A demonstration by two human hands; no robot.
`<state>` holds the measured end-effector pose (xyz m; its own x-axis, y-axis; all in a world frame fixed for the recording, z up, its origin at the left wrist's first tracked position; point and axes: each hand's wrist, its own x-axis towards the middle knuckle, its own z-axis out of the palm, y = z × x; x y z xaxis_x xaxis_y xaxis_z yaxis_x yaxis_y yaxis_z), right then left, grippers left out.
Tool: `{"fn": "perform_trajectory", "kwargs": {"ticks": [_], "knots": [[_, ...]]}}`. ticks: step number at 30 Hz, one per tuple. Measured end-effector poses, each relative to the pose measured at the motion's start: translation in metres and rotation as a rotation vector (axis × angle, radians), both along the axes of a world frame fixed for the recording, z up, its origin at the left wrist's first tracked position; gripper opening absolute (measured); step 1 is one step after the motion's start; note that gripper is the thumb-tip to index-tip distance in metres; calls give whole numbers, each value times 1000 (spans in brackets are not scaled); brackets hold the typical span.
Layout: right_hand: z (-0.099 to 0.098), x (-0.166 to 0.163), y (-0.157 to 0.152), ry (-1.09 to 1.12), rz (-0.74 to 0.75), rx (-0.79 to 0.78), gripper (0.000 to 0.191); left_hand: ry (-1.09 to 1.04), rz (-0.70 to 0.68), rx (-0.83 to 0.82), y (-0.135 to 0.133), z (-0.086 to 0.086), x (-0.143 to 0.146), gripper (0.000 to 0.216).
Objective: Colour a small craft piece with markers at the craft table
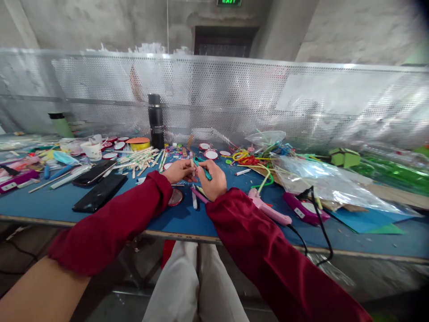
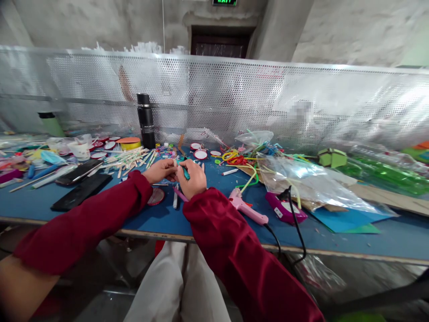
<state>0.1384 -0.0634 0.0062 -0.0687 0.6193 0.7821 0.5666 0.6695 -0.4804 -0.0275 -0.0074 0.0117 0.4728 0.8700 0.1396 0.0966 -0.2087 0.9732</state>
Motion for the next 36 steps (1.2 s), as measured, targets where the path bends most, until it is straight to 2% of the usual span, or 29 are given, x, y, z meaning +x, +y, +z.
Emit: {"fn": "perform_trajectory", "kwargs": {"ticks": [14,22,36], "knots": [[1,-2,-2,-20,0,25,14,-1,-8,-2,-3,2,0,32],[0,-3,-1,-34,-15,44,12,11,25,-1,-3,1,0,28],[-1,-2,1,-20,-9,25,13,-7,-16,16,-3,0,1,31]]}}
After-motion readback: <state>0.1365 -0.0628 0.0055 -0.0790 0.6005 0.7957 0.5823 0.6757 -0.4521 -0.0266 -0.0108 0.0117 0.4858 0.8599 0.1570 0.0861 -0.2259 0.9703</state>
